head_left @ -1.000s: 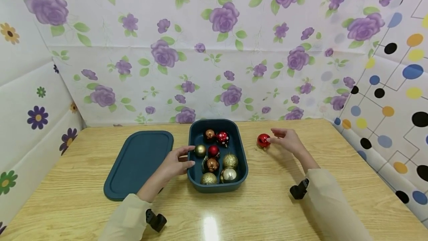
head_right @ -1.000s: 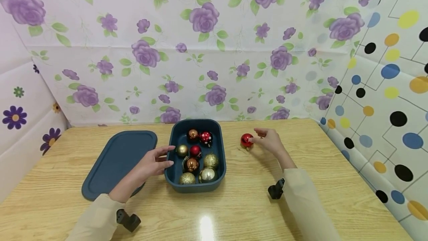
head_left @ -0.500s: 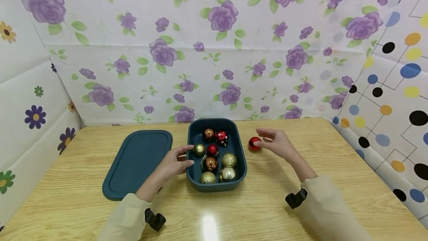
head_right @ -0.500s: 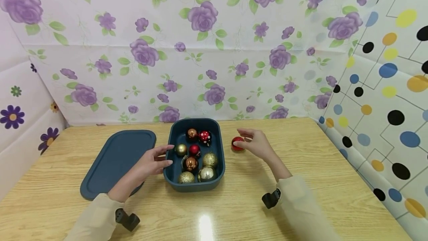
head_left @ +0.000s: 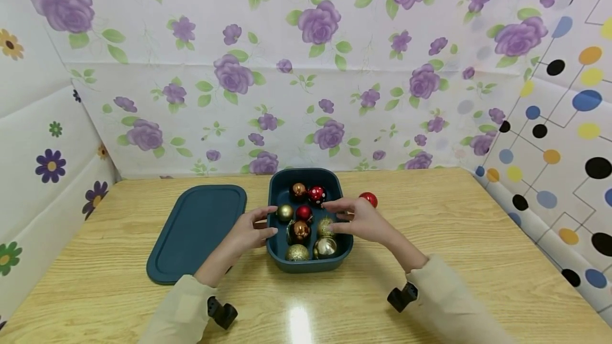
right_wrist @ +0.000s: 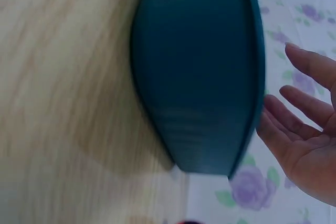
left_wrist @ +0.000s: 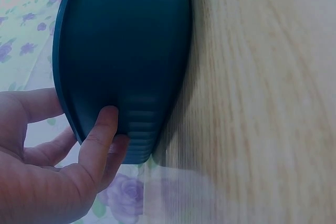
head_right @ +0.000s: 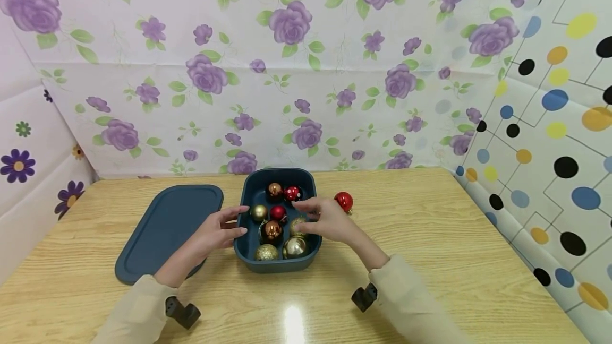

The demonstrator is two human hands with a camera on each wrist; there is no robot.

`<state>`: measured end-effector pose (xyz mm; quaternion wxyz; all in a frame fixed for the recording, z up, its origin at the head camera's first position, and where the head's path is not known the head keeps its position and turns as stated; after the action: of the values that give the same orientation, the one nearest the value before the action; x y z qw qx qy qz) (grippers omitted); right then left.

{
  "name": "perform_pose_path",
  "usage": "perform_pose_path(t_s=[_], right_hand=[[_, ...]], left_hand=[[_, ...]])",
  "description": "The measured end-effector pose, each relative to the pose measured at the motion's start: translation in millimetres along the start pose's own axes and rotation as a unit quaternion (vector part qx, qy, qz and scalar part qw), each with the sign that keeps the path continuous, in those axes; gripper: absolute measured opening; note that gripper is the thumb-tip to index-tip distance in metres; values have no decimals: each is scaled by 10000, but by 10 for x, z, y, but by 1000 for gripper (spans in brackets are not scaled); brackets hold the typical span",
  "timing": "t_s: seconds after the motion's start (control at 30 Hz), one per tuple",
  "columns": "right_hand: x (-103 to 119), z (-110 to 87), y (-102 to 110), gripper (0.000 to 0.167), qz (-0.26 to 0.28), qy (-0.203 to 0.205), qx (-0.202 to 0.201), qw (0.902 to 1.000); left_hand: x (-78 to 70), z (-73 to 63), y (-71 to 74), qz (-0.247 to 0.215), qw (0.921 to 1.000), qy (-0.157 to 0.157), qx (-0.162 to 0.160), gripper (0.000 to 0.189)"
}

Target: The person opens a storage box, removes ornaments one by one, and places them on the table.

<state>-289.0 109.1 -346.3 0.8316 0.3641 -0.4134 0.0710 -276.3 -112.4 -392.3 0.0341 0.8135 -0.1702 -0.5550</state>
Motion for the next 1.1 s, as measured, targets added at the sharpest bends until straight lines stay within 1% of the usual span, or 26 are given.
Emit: perform_pose_path(t_s=[0.17,0.3,0.43,0.6,0.83,0.93,1.1], right_hand=[[43,88,-267,48,-56,110,428,9990],[86,164,-469,44,-212,376,838,9955],[118,209,-626,41,-635,607,1259,9882],[161,263,-751,37,-1158,733,1701,9759],[164,310,-815,30,-1448,745,1984,9665],[153,318,-829,27,-1522,780,2018,9644],[151,328,-839,26,-1570,767,2047,9631]], left_hand=[[6,6,3,-4,10000,-14,-15,51],[14,21,5,7,10000,-15,-68,50],[12,23,0,23,10000,-36,-75,49],[2,14,-3,-18,10000,-61,-39,50],[10,26,-6,-16,10000,-31,-62,49],[20,40,-5,12,9999,-29,-107,49],[35,48,0,-47,9999,19,-121,49]])
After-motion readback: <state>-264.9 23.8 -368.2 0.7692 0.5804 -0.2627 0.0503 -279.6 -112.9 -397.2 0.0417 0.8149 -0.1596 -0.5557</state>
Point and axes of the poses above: each hand's wrist, its own z-axis towards the middle knuckle, its own y-axis out of the back of the hand, x = y × z, the point moved 7 cm from there along z, towards the middle knuckle, and after that the axes turned 15 degrees about y, right-handed, at the moved point
